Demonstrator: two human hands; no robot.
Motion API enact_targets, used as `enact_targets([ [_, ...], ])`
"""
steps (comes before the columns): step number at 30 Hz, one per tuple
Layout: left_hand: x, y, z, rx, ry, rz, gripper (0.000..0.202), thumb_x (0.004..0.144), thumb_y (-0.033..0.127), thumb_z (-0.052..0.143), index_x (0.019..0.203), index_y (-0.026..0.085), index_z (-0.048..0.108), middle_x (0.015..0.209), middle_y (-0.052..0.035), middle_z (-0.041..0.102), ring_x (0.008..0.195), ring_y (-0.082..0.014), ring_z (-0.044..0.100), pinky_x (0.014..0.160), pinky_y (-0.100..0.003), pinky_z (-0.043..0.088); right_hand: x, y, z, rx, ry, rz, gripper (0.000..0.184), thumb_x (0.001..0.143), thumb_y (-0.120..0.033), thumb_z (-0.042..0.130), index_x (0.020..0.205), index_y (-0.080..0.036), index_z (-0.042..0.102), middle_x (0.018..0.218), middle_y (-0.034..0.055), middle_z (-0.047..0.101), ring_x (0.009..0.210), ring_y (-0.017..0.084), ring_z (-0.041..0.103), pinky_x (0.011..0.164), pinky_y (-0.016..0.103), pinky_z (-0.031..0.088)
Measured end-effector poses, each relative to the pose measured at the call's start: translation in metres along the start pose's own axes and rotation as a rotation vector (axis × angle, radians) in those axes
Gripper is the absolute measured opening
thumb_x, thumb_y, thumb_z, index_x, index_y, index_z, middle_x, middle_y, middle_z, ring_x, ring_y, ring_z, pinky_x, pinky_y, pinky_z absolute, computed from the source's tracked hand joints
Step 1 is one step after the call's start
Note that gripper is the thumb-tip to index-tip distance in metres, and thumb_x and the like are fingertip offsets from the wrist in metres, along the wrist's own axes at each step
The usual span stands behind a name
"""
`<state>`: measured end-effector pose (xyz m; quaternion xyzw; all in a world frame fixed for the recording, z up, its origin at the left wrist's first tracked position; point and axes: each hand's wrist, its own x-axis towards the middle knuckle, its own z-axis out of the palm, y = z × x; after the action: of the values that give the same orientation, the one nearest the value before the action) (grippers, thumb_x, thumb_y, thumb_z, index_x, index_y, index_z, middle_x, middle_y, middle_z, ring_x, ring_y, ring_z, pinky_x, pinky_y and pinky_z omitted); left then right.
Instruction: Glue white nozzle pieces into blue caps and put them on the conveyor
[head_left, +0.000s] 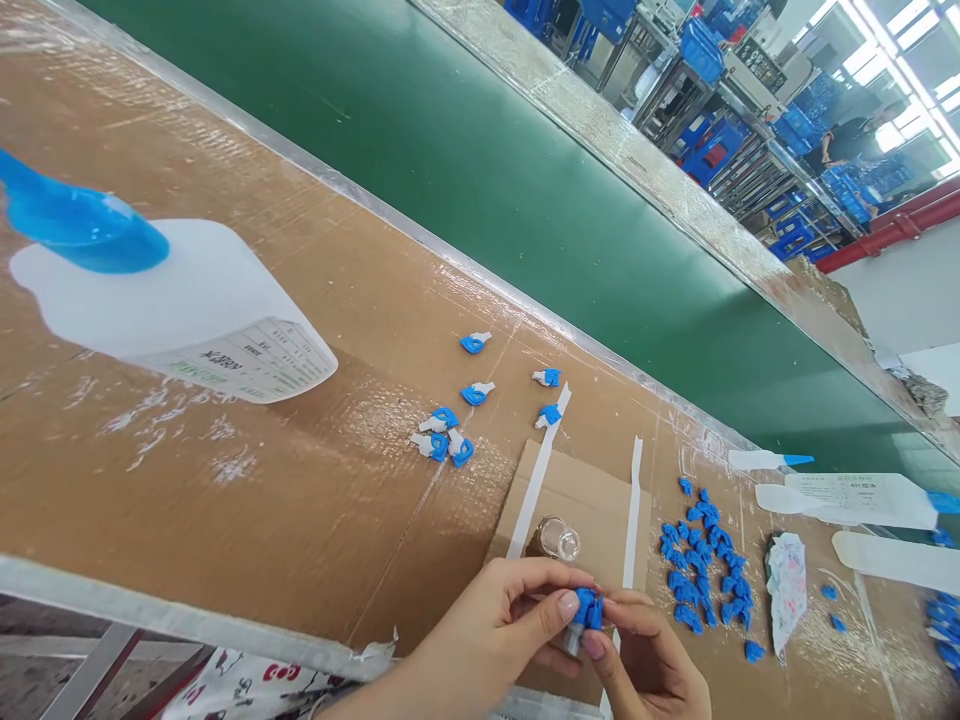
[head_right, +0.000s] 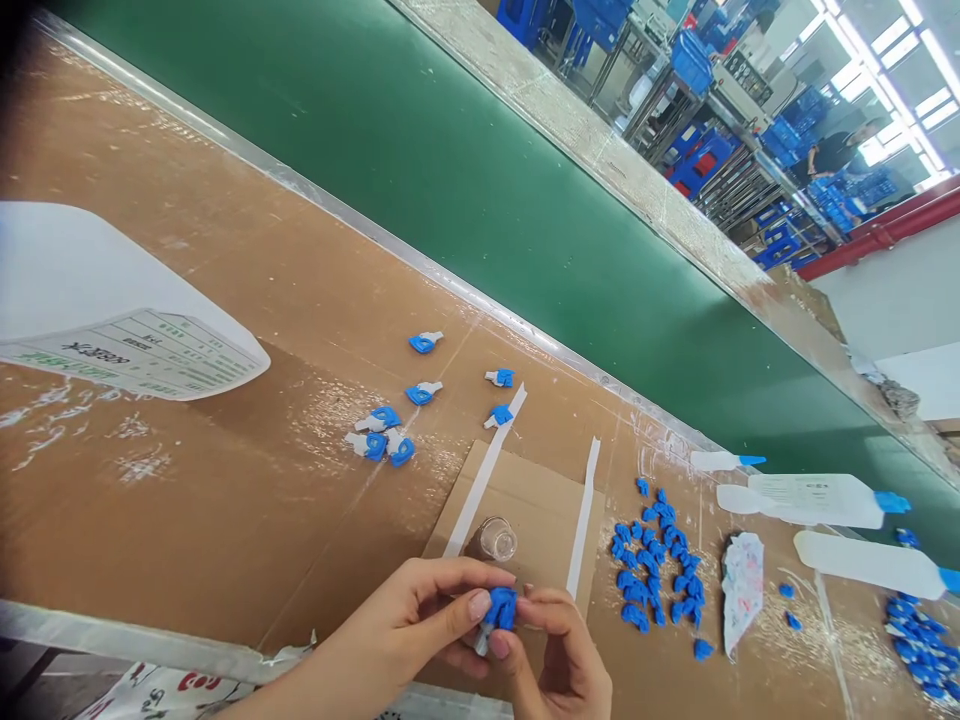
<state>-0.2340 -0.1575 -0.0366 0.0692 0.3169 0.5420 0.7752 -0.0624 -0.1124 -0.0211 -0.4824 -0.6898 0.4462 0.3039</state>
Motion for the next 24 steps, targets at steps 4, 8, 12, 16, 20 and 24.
enact_targets([
  [4, -0.001, -0.004, -0.004, 0.162, -0.011, 0.050, 0.057, 0.067, 0.064, 0.075, 0.099, 0.016, 0.076, 0.089, -0.0060, 0.072, 0.075, -0.0147, 0.063, 0.072, -0.026, 0.057, -0.005, -0.009, 0.013, -0.230, 0.010, -0.134, 0.009, 0.075, -0.022, 0.077, 0.083, -0.026, 0.075, 0.079, 0.0044, 0.070, 0.073, 0.018, 0.069, 0.064, 0.026, 0.057],
  [8, -0.005, -0.001, -0.013, 0.333, 0.033, 0.086, 0.051, 0.069, 0.061, 0.074, 0.094, 0.016, 0.076, 0.082, -0.0067, 0.075, 0.074, -0.0189, 0.067, 0.068, -0.027, 0.057, -0.019, 0.000, 0.009, -0.348, 0.034, -0.200, 0.019, 0.083, -0.040, 0.068, 0.097, -0.029, 0.075, 0.094, 0.0073, 0.069, 0.087, 0.021, 0.067, 0.076, 0.031, 0.055],
  [12, -0.004, 0.020, -0.032, 0.550, 0.222, 0.151, 0.049, 0.070, 0.060, 0.069, 0.093, 0.017, 0.073, 0.077, -0.0067, 0.077, 0.072, -0.0247, 0.072, 0.067, -0.033, 0.060, -0.024, 0.042, -0.053, -0.570, 0.310, -0.030, 0.030, 0.086, -0.048, 0.061, 0.100, -0.025, 0.073, 0.096, 0.0088, 0.070, 0.084, 0.022, 0.066, 0.077, 0.034, 0.055],
  [16, 0.008, 0.043, -0.047, 0.965, 0.391, 0.318, 0.048, 0.077, 0.061, 0.057, 0.096, 0.020, 0.072, 0.087, -0.0086, 0.078, 0.080, -0.0294, 0.072, 0.074, -0.039, 0.059, -0.023, 0.077, -0.117, -0.700, 0.415, 0.007, 0.036, 0.080, -0.053, 0.065, 0.089, -0.020, 0.075, 0.084, 0.0093, 0.070, 0.066, 0.020, 0.065, 0.063, 0.034, 0.056],
  [20, 0.025, 0.051, -0.051, 1.311, 0.429, 0.566, 0.046, 0.085, 0.055, 0.043, 0.093, 0.019, 0.071, 0.098, -0.0120, 0.073, 0.091, -0.0298, 0.069, 0.082, -0.042, 0.056, -0.019, 0.090, -0.129, -0.665, 0.300, -0.008, 0.037, 0.081, -0.056, 0.061, 0.083, -0.024, 0.079, 0.086, 0.0093, 0.073, 0.077, 0.022, 0.069, 0.068, 0.034, 0.058],
  [24, 0.044, 0.050, -0.056, 1.500, 0.397, 0.673, 0.048, 0.090, 0.047, 0.036, 0.097, 0.014, 0.070, 0.088, -0.0114, 0.066, 0.078, -0.0257, 0.067, 0.074, -0.039, 0.057, -0.017, 0.095, -0.120, -0.652, 0.278, -0.025, 0.037, 0.084, -0.057, 0.058, 0.080, -0.027, 0.079, 0.089, 0.0096, 0.073, 0.083, 0.023, 0.070, 0.073, 0.035, 0.057],
])
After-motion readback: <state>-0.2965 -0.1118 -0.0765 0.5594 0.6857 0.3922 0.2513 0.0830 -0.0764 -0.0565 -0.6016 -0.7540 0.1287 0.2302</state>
